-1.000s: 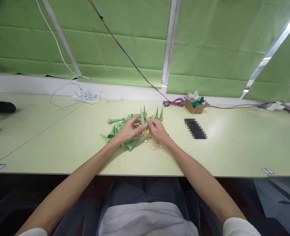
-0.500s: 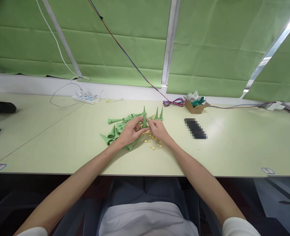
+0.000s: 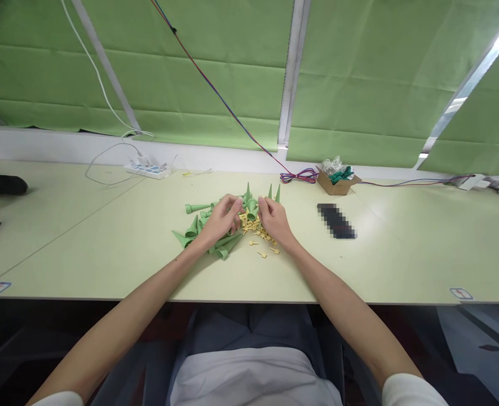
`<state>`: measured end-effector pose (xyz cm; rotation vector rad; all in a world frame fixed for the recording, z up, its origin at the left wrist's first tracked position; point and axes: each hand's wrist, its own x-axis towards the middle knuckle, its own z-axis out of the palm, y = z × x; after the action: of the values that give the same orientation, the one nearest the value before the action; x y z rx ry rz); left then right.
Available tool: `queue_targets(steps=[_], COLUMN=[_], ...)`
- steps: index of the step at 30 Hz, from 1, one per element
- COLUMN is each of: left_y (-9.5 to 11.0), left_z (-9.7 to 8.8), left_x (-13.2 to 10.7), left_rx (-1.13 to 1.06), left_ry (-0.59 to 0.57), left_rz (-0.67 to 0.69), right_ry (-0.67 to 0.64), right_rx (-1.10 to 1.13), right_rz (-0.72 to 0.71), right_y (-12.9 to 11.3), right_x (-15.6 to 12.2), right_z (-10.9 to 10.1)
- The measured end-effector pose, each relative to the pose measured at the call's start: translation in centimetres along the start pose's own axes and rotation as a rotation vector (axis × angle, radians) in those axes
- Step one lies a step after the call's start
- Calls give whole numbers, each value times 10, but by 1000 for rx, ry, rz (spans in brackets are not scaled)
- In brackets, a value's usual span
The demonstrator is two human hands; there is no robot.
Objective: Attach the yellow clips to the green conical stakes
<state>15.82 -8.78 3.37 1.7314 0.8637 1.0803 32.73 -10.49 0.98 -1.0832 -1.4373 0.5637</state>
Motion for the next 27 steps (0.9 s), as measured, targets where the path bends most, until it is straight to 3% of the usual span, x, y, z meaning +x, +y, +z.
queue_targets(steps=[4,8,18,27], left_y=[2,5,6,2], left_z=[-1,-1,-3,-1], left_x=[0,-2,-5,-6], left_rx=[-120,-204,-69,127], left_ry=[-142,-199,-195,-95], left_rz=[-158,-139,-23,132], right_ry=[-41,-92,-138,-139], right_rx=[-13,-33,-15,102], right_rz=[-34,-56,-56,43], right_y=[-2,-3,-1,-3], right_x=[-1,-2,-3,-2], right_z=[-1,-1,-4,-2])
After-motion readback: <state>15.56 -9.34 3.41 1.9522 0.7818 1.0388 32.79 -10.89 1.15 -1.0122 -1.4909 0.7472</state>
